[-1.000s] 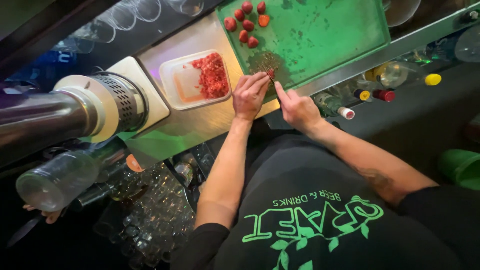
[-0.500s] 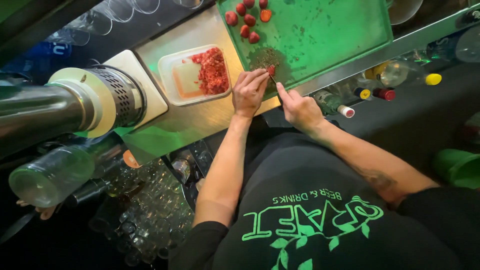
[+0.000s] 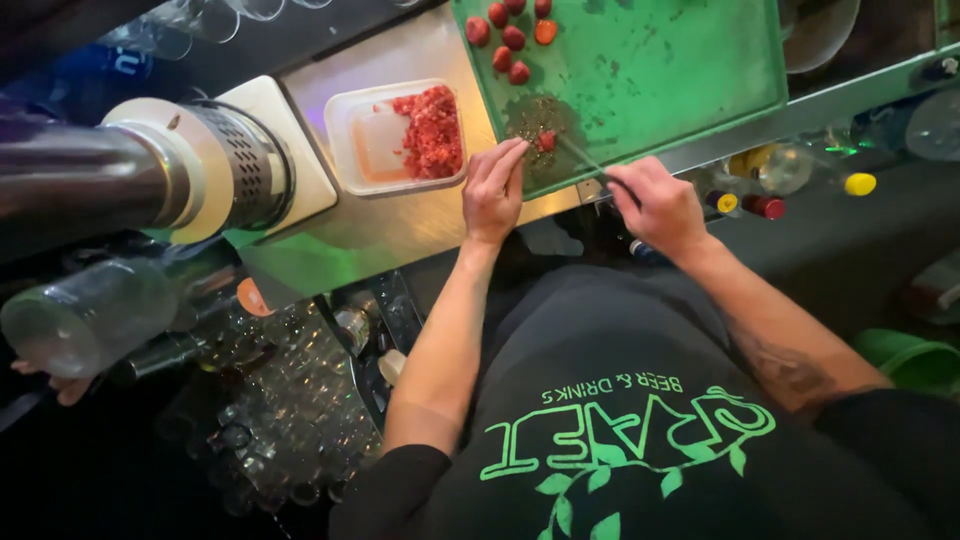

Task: The person chops strawberries on a green cutting board using a knife. They repeatedly slice the fruit into small pieces and transfer them into a white plastic container placed next to the board.

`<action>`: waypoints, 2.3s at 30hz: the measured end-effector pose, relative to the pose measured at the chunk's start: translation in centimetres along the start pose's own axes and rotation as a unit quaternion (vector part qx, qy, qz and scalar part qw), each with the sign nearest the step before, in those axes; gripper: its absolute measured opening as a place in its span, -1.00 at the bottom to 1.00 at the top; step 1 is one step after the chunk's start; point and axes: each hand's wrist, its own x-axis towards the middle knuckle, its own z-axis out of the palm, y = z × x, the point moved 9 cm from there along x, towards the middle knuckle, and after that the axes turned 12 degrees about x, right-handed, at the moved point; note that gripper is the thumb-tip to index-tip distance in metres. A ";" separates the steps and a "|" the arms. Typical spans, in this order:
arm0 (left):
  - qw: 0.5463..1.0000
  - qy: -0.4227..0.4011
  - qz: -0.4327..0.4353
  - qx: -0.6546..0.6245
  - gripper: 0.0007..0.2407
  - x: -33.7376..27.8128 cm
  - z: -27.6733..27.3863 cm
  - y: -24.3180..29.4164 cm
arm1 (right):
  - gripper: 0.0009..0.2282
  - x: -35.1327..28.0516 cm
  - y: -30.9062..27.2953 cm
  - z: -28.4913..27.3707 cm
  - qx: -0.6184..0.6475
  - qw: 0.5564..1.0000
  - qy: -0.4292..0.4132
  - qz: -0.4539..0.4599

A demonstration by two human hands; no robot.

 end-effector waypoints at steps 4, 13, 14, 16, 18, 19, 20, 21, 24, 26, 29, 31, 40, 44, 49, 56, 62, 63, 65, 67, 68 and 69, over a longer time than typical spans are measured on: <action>1.000 0.015 -0.009 0.023 -0.85 -0.7 0.2 -0.7 | -0.84 -0.1 -1.5 0.3 0.039 0.994 -0.030 -0.096; 0.999 0.034 -0.004 0.042 -0.80 -0.7 0.0 0.1 | -0.82 1.4 0.4 2.4 0.059 0.982 -0.032 -0.175; 0.998 0.034 -0.011 0.044 -0.80 -0.7 0.1 0.0 | -0.81 1.8 0.7 2.5 0.051 0.983 -0.028 -0.175; 0.998 0.032 -0.021 0.048 -0.80 -1.0 -0.2 0.4 | -0.80 1.9 1.2 3.0 0.048 0.983 -0.027 -0.174; 0.997 0.033 -0.069 0.007 -0.80 -1.0 -0.7 0.3 | -0.76 2.4 1.9 3.4 0.040 0.984 -0.021 -0.172; 0.997 0.035 -0.069 0.009 -0.80 -1.5 -0.9 0.5 | -0.76 2.4 1.8 3.2 0.042 0.984 -0.020 -0.174; 0.995 0.044 -0.092 0.000 -0.81 -2.1 -1.2 0.2 | -0.76 2.5 1.8 3.0 0.043 0.984 -0.023 -0.171; 0.992 0.052 -0.115 -0.010 -0.81 -2.7 -1.4 -0.1 | -0.77 2.5 1.9 2.8 0.043 0.985 -0.025 -0.168; 0.987 0.073 -0.146 -0.005 -0.82 -3.8 -2.6 0.2 | -0.72 2.3 2.5 3.3 0.015 0.983 -0.020 -0.183; 0.980 0.094 -0.177 0.000 -0.82 -5.3 -3.1 0.0 | -0.73 3.5 0.5 2.0 0.038 0.981 -0.015 -0.192; 0.962 0.152 -0.224 0.029 -0.82 -6.5 -5.1 -0.9 | -0.75 5.9 -3.4 0.9 0.087 0.973 -0.010 -0.213; 0.951 0.189 -0.240 0.055 -0.81 -6.4 -6.8 -2.1 | -0.76 7.4 -6.0 1.3 0.116 0.967 -0.010 -0.225; 0.931 0.152 -0.259 0.206 -0.60 -1.7 -10.2 -6.2 | -0.87 9.8 -7.0 7.2 0.342 0.932 -0.088 -0.081; 0.942 0.151 -0.247 0.169 -0.57 -3.0 -10.0 -7.0 | -0.89 6.3 -2.4 5.5 0.382 0.909 -0.145 0.082; 0.944 0.141 -0.218 0.203 -0.69 -4.3 -9.0 -4.0 | -0.89 2.1 1.2 -0.1 0.317 0.937 -0.120 0.087; 0.979 0.074 -0.179 0.058 -0.72 -2.4 -3.9 0.4 | -0.86 1.2 1.6 -1.0 0.083 0.990 -0.043 -0.106; 0.991 0.006 -0.107 0.080 -0.75 2.6 -1.0 2.6 | -0.85 2.6 1.8 -2.1 0.084 0.990 -0.011 -0.109; 0.990 -0.031 -0.108 0.088 -0.76 3.2 0.0 2.4 | -0.85 2.6 2.2 -2.6 0.103 0.990 0.005 -0.094; 0.986 -0.048 -0.067 0.148 -0.73 4.6 2.1 1.4 | -0.85 2.3 2.2 -3.1 0.106 0.991 0.013 -0.086; 0.977 -0.063 -0.025 0.203 -0.69 6.0 3.9 1.2 | -0.85 2.0 2.2 -3.9 0.106 0.991 0.021 -0.077; 0.955 -0.109 0.027 0.273 -0.68 6.5 5.2 1.7 | -0.85 1.8 2.2 -4.2 0.115 0.991 0.020 -0.065; 0.924 -0.153 0.080 0.341 -0.66 6.9 6.6 2.1 | -0.85 1.6 2.3 -4.5 0.123 0.991 0.019 -0.054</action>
